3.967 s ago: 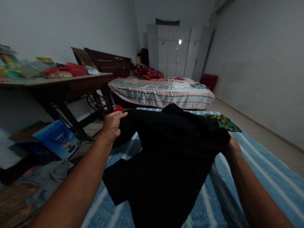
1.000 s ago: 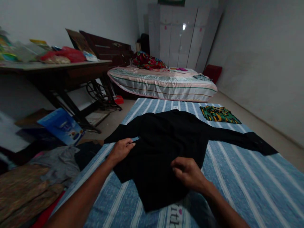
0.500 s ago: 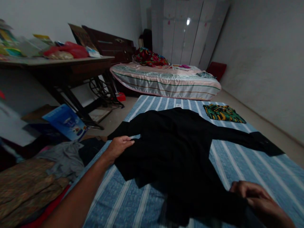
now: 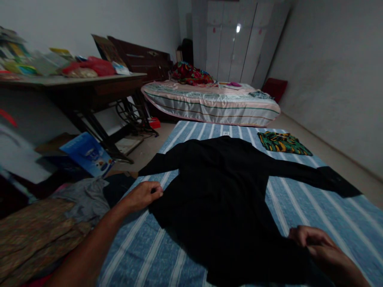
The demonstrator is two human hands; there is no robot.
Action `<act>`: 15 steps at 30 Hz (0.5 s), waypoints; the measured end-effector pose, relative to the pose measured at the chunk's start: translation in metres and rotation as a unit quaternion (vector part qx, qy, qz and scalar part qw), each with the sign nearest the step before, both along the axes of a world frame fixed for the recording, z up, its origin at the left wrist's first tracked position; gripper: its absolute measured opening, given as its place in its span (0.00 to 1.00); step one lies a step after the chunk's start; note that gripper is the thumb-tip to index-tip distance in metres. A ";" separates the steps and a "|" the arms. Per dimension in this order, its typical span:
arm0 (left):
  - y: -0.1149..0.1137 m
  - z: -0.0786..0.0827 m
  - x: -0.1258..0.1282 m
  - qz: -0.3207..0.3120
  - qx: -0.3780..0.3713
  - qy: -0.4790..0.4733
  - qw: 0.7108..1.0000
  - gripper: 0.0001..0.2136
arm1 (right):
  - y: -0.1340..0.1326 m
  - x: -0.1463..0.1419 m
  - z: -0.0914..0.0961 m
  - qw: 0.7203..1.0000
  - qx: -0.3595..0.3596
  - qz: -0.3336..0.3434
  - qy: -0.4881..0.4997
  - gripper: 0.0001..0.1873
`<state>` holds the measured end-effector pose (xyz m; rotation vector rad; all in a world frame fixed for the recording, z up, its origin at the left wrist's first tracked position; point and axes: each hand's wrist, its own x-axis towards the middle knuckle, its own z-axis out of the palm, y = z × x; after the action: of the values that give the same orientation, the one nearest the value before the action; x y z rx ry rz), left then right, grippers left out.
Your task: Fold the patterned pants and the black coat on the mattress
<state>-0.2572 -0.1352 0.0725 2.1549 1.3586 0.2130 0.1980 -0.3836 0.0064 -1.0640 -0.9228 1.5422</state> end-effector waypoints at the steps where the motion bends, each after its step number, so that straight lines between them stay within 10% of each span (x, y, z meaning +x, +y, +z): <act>1: -0.001 0.001 0.000 -0.012 -0.006 0.003 1.000 0.13 | -0.001 0.001 -0.001 1.000 0.000 0.000 0.001 0.12; 8: -0.017 0.016 0.008 -0.025 -0.052 0.089 0.994 0.24 | -0.011 0.004 -0.005 1.000 -0.008 -0.017 0.016 0.12; 15: -0.029 0.015 0.020 -0.060 0.045 0.106 0.992 0.06 | -0.014 0.002 -0.003 0.999 -0.016 -0.034 0.029 0.13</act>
<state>-0.2375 -0.1638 0.0876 2.3814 1.3496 -0.0028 0.1999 -0.3979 0.0031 -1.0565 -0.8167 1.5279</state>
